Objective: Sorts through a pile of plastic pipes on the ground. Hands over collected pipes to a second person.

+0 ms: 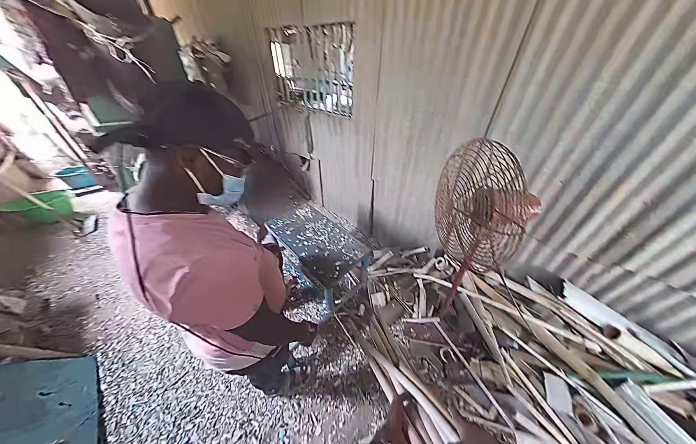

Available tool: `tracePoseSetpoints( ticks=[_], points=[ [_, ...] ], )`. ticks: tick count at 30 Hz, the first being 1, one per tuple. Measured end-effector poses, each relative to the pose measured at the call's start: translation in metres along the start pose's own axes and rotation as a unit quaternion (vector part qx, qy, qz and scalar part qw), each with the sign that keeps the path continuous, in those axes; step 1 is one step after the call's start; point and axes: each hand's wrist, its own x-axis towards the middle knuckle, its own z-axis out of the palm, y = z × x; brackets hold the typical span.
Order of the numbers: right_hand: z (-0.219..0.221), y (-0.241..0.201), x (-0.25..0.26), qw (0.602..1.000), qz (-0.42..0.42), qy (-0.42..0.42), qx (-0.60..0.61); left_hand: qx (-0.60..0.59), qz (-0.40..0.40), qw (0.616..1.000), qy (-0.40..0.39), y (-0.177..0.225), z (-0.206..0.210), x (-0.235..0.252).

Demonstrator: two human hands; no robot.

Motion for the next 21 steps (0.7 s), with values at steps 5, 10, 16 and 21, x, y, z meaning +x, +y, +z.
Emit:
tracePoseSetpoints(
  ticks=[5, 10, 16, 21],
  points=[
    [-0.011, -0.018, 0.008, 1.0, 0.006, -0.024, 0.005, 0.015, -0.005, 1.0, -0.025, 0.011, -0.016, 0.005],
    [-0.019, -0.018, 0.016, 0.999, -0.011, -0.037, -0.039, -0.053, 0.029, 0.998, 0.002, 0.007, -0.014, 0.015],
    [-0.045, -0.022, 0.023, 0.994, -0.023, -0.044, -0.097, -0.114, 0.15, 0.982, 0.015, 0.004, 0.009, 0.016],
    [-0.052, -0.036, 0.033, 0.99, -0.06, -0.058, -0.117, -0.174, 0.236, 0.955, 0.038, 0.01, 0.012, 0.01]
  ],
)
